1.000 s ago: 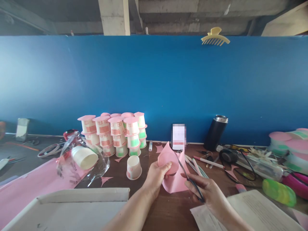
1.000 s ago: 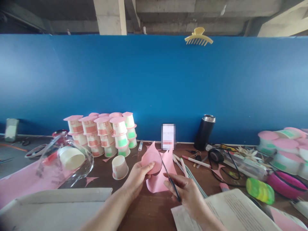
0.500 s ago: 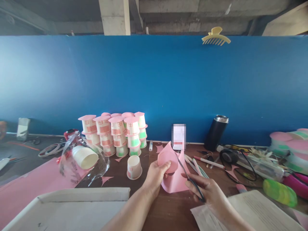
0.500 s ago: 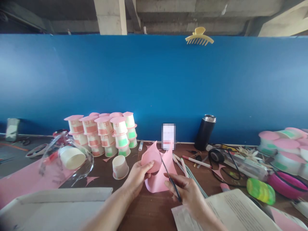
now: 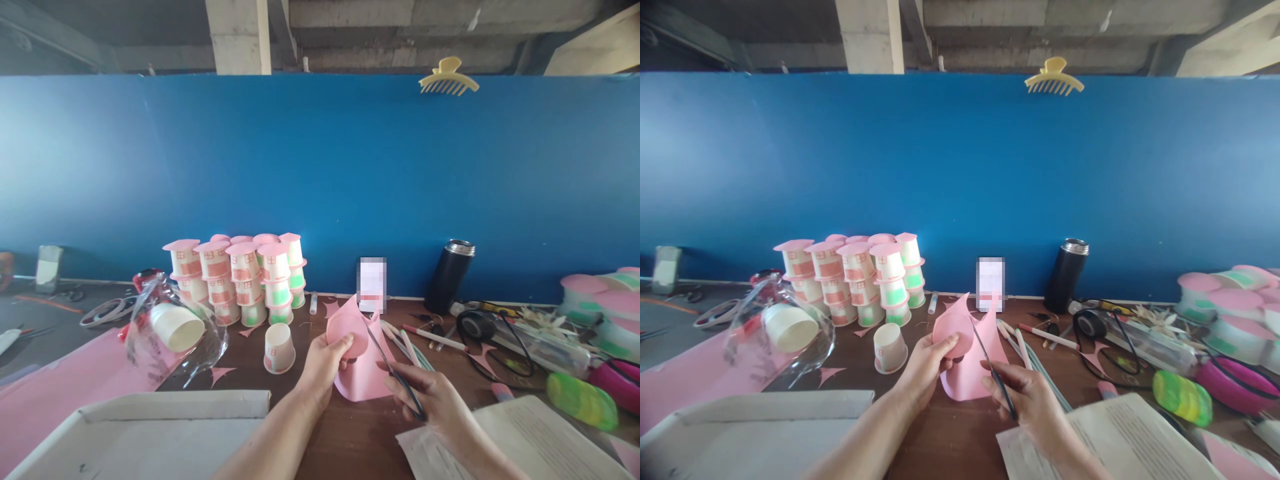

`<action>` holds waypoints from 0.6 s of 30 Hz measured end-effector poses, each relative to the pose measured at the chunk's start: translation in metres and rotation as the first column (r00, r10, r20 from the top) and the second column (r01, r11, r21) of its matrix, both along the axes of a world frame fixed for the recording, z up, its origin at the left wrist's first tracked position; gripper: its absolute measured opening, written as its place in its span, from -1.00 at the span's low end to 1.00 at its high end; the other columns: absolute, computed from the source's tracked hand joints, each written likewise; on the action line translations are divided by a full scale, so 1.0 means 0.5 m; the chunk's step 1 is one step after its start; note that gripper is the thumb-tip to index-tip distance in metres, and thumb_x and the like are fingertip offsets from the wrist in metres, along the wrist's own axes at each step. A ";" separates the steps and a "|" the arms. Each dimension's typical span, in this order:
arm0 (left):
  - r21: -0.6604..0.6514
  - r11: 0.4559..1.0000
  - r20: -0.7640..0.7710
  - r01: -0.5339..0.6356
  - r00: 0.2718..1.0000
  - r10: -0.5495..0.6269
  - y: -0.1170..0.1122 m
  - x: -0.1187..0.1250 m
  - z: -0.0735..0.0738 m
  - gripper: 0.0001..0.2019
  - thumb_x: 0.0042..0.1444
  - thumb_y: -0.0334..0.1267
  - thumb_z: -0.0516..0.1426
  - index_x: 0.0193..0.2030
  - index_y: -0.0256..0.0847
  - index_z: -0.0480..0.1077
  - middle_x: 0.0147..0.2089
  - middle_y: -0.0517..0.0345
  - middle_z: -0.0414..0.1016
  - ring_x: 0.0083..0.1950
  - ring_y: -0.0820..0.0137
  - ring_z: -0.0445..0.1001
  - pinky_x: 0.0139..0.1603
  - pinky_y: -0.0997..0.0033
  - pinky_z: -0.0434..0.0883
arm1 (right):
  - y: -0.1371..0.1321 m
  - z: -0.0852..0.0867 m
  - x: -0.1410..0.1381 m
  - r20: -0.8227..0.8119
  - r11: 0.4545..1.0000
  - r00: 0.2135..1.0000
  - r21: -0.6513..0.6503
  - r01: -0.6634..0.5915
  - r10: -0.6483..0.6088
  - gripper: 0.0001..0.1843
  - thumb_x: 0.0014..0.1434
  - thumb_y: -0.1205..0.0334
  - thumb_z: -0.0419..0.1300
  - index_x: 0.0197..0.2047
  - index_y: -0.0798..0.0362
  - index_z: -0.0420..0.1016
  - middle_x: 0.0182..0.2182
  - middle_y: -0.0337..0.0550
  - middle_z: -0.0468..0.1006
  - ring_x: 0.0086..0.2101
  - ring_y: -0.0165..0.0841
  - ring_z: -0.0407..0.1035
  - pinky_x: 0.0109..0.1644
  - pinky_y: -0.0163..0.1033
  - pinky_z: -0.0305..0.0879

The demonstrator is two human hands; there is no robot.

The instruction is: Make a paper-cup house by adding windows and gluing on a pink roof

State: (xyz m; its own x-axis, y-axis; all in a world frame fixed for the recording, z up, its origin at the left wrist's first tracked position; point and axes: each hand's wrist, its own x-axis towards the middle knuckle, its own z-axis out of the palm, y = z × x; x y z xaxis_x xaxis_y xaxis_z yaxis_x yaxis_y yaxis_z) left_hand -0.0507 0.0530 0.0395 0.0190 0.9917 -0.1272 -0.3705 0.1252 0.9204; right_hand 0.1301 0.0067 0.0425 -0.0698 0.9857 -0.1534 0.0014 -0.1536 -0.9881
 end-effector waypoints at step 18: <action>0.023 0.996 0.006 -0.081 0.997 0.081 0.013 0.008 -0.035 -0.56 -0.15 0.08 0.35 -0.54 -0.28 0.35 -0.65 0.29 0.26 -0.61 0.59 0.14 -0.54 0.53 0.09 | -0.010 -0.006 -0.016 0.046 0.998 0.998 0.034 -0.052 0.050 -0.30 -0.13 -0.20 0.41 -0.04 0.16 0.62 -0.60 -0.32 0.30 -0.59 -0.48 0.17 -0.49 -0.28 0.08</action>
